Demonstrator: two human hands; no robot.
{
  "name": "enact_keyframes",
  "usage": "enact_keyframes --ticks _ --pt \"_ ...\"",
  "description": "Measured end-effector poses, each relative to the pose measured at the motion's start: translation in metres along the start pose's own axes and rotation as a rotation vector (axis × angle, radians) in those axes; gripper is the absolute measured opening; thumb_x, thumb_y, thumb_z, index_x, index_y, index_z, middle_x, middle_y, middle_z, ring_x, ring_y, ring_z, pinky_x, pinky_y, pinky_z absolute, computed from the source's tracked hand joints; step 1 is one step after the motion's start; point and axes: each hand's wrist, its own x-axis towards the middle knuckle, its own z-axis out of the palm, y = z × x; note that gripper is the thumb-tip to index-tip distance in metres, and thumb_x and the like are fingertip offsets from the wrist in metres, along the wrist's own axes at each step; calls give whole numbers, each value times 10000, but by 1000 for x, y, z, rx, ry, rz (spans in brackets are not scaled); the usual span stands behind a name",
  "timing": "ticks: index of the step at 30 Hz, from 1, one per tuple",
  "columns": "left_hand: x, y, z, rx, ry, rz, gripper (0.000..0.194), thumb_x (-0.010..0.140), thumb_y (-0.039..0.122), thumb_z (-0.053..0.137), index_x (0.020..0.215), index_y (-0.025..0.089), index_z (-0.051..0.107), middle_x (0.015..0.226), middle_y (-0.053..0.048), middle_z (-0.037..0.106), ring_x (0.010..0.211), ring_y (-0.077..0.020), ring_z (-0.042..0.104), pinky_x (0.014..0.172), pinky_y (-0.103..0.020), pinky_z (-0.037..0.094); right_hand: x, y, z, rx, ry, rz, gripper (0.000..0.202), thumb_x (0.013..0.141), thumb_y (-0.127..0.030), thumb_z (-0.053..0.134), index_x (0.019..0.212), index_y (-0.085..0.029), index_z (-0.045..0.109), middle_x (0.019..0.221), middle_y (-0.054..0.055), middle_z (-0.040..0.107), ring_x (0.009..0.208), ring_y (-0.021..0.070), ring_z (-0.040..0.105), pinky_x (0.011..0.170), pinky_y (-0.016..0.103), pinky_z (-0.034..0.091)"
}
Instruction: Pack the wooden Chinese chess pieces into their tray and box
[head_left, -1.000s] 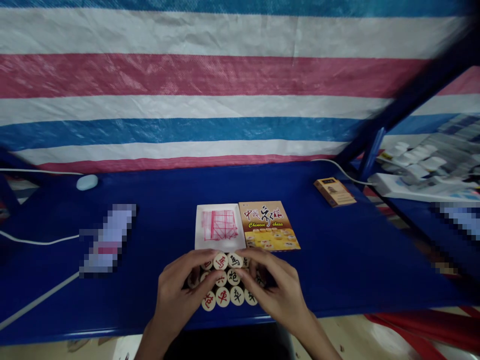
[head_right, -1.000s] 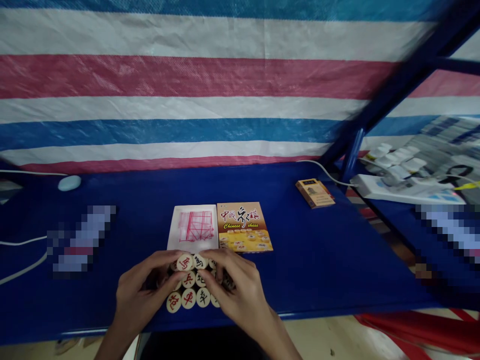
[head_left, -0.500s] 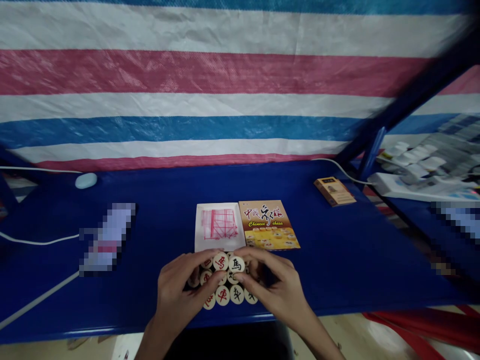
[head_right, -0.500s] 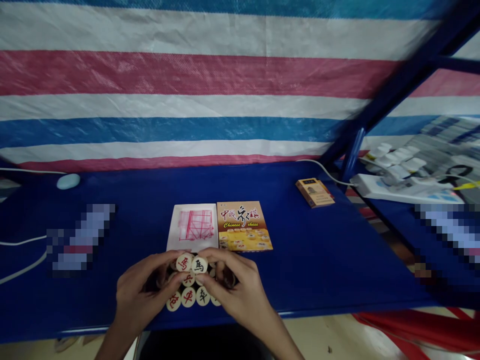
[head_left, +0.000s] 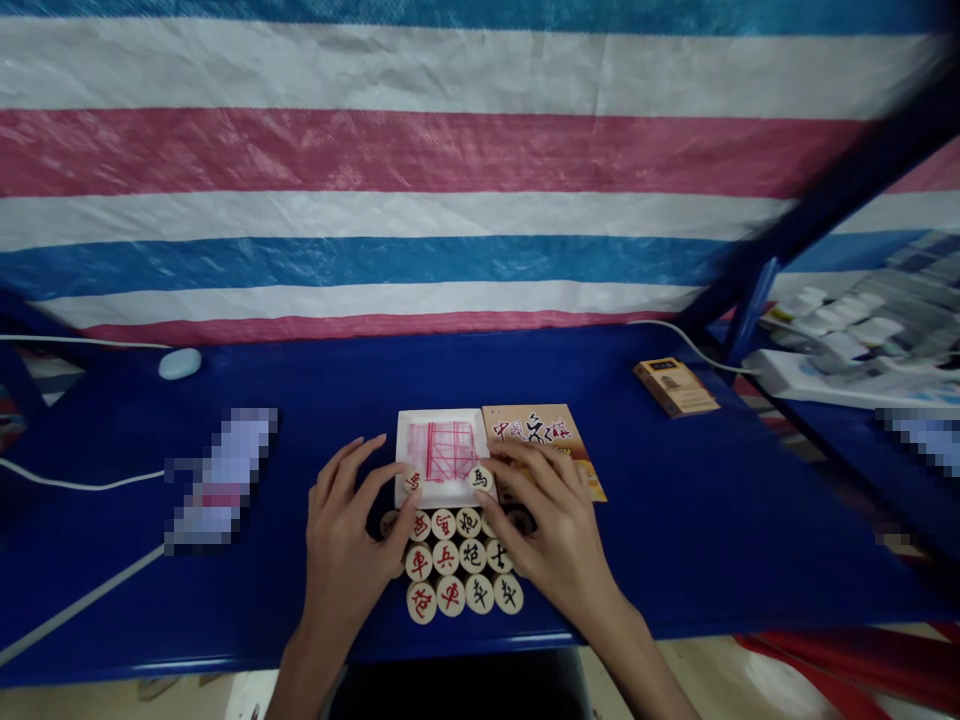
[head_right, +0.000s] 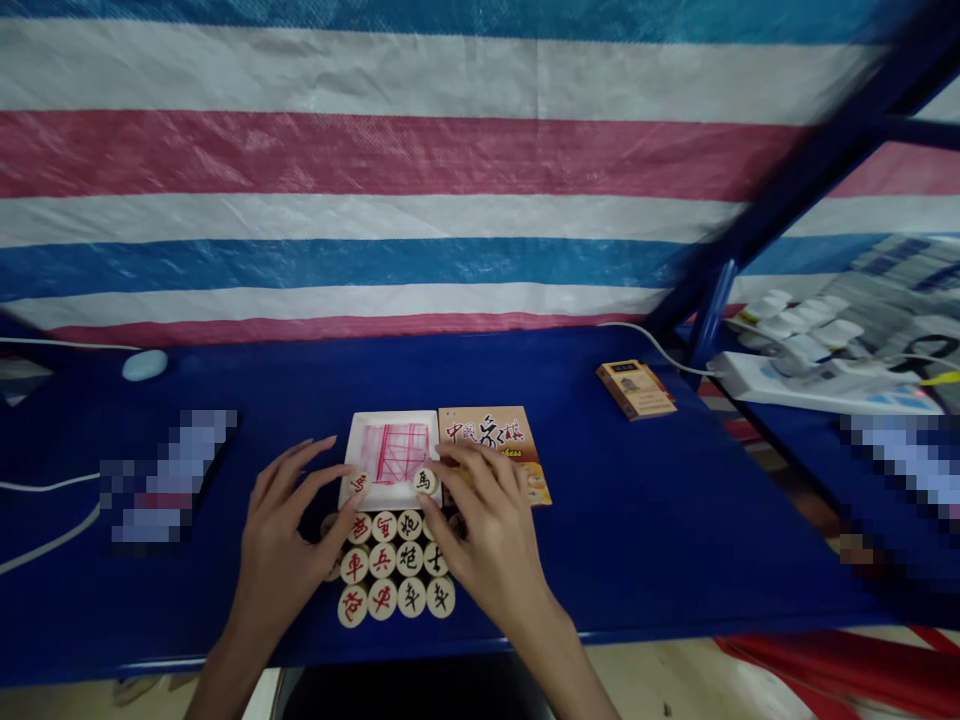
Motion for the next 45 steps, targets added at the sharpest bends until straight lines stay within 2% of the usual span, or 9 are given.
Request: enact_keyframes --ticks 4,10,20,26,29,31,37,40,45 --pt "-2 0 1 -1 -61 5 242 934 291 634 1173 283 670 1433 -43 577 1396 -307 455 1083 -566 444 -4 -2 1 -10 -28 -21 345 932 -253 631 1277 -255 640 1322 45 658 1280 284 509 1025 501 424" --pt "-4 -1 1 -2 -134 37 255 977 252 560 1203 313 663 1501 -15 517 1459 -300 380 1110 -589 418 -2 -6 0 56 -124 -87 339 959 -220 578 1294 -244 626 1231 12 714 1279 253 512 1097 498 348" --pt "-4 -2 2 -83 -148 0 256 1006 242 518 1206 302 665 1490 -9 523 1471 -266 361 1152 -554 410 -3 -7 -2 79 -131 -70 423 964 -165 527 1382 -226 559 1174 40 719 1277 250 513 1086 499 345" --pt "-6 0 -4 -129 -55 -58 253 998 256 536 1213 298 662 1447 -26 550 1408 -268 437 1135 -550 419 -7 -5 -4 104 0 -60 460 934 -143 565 1389 -207 558 1305 65 670 1291 259 515 1066 489 412" --pt "-17 -3 -13 -130 -3 -117 236 986 283 564 1199 300 664 1372 -37 597 1327 -268 507 1094 -543 449 -20 0 -11 66 100 -28 399 903 -147 621 1295 -222 627 1203 56 708 1188 264 573 983 468 456" --pt "-26 -9 -19 -114 -30 -135 238 968 317 595 1196 304 662 1329 -46 617 1266 -275 543 1051 -543 476 -32 4 -18 22 121 -7 349 888 -158 656 1226 -242 666 1123 45 723 1100 258 606 915 444 477" --pt "-43 -23 -29 -97 -152 -120 301 933 339 644 1232 310 634 1362 -62 596 1255 -302 545 1007 -562 498 -53 14 -31 129 -35 26 352 913 -162 635 1255 -246 649 1098 62 701 1045 233 651 880 408 551" --pt "-43 -24 -28 -81 -164 -87 282 918 338 667 1198 308 645 1367 -59 592 1256 -305 543 1004 -563 502 -53 16 -28 119 -62 50 336 917 -225 654 1252 -249 648 1129 73 688 1062 243 659 888 420 572" --pt "-42 -24 -25 -59 -181 -80 225 924 341 666 1146 304 654 1356 -49 596 1245 -294 543 999 -550 508 -52 20 -22 108 -83 64 310 916 -279 682 1222 -246 646 1025 58 677 978 220 674 851 393 586"
